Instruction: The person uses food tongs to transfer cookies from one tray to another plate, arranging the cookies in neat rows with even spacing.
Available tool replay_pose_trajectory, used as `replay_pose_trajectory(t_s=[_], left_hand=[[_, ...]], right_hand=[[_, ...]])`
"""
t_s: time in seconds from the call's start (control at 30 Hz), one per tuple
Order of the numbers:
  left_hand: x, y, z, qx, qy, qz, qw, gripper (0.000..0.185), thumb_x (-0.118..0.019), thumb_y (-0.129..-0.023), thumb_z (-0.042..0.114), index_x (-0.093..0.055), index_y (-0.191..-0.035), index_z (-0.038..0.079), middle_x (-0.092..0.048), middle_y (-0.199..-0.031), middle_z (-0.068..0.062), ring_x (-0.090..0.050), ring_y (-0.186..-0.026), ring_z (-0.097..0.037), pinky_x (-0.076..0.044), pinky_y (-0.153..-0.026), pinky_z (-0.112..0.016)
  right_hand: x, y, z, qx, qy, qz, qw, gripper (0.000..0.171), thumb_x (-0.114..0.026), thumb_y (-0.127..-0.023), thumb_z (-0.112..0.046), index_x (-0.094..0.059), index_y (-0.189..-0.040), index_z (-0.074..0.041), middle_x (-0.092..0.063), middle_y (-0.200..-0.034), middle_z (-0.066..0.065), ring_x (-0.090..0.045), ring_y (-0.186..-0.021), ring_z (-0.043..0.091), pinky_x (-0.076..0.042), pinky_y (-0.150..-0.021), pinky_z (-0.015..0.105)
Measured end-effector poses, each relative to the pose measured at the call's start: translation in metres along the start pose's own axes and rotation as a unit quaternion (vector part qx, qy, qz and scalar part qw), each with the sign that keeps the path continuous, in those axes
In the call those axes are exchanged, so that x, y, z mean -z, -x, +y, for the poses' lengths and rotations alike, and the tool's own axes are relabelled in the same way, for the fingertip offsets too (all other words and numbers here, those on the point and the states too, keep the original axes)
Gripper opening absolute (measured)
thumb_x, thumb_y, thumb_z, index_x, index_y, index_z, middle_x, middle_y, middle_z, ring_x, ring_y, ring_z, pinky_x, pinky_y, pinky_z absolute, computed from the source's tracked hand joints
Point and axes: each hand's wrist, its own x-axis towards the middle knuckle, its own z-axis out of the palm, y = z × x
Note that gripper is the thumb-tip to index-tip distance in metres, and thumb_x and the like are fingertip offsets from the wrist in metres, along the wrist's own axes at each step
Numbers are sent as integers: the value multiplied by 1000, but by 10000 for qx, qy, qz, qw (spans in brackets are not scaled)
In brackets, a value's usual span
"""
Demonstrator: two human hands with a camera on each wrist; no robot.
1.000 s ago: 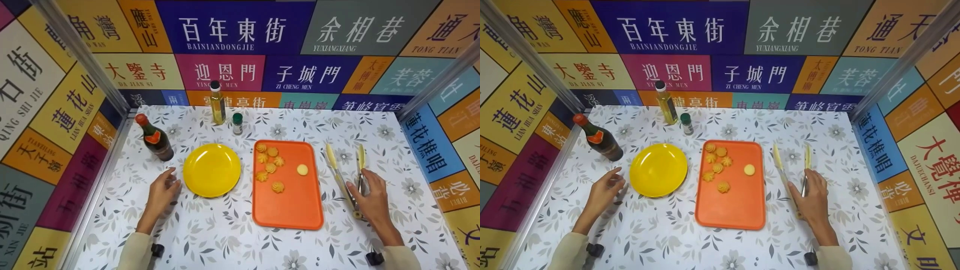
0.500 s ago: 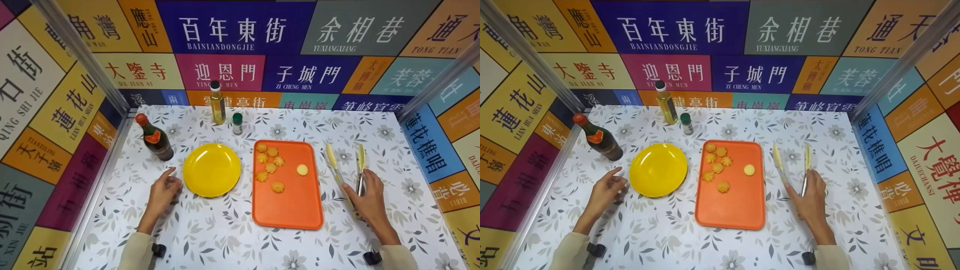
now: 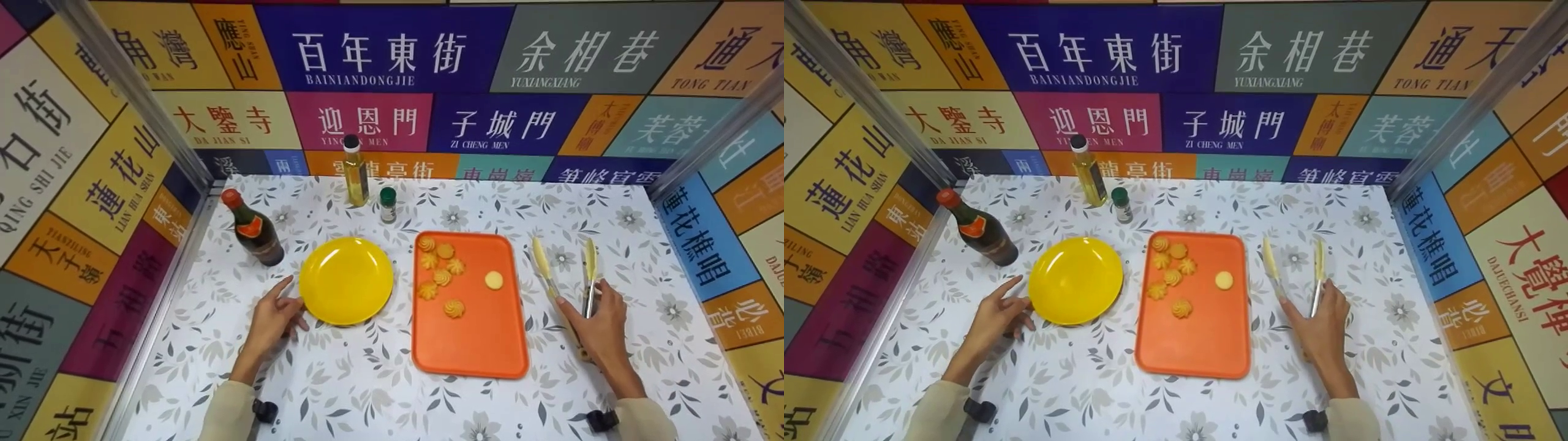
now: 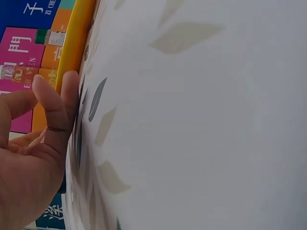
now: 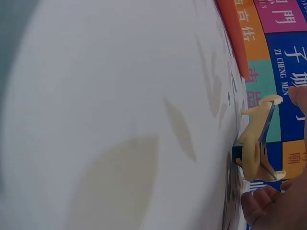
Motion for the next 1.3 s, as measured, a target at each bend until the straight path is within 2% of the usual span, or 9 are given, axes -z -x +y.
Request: replay_pose_trajectory(t_s=[0.23,0.47,0.6,0.77,0.93,1.3], left_hand=[[-6,-3,-3,112,425,-29,9990,71,-66,-112,14,-32,-175,12,-77,-88,-27,-72,-57,-28,-58,-46,-28],[-10,-4,-6,152,709,24,9974,77,-66,-112,15,-25,-177,14,-77,-88,-28,-76,-63,-28,-63,-55,-28],[-10,-4,-9,44,804,-21,9968,77,-67,-111,14,-25,-177,14,-76,-89,-29,-77,-66,-30,-67,-61,-32],[-11,-5,-9,138,833,-283,9960,82,-68,-111,17,-21,-178,19,-77,-91,-30,-79,-71,-33,-70,-70,-38],[-13,-8,-7,269,930,-591,9935,89,-70,-110,16,-15,-179,26,-76,-91,-32,-79,-72,-37,-70,-71,-45],[-8,-11,-10,183,979,-1133,9885,97,-72,-109,11,-7,-179,26,-75,-97,-34,-79,-74,-35,-70,-74,-44]], right_hand=[[-6,-1,0,-125,242,132,9995,112,-87,-93,-44,-25,-168,10,-39,-149,38,-37,-138,55,-36,-112,65],[-9,1,-1,-292,326,14,9990,119,-89,-91,-45,-20,-169,13,-35,-155,46,-32,-145,62,-31,-120,70],[-13,1,0,-238,337,119,9991,115,-89,-91,-44,-26,-167,14,-39,-149,45,-35,-141,61,-32,-117,69],[-18,2,2,-90,384,394,9984,104,-91,-89,-40,-37,-160,14,-45,-135,41,-41,-129,58,-36,-107,66],[-23,2,4,40,426,596,9973,100,-92,-88,-36,-41,-156,15,-47,-128,40,-43,-122,56,-38,-100,65],[-26,5,7,64,454,657,9968,98,-92,-89,-34,-41,-157,14,-46,-128,38,-43,-120,54,-37,-95,62]])
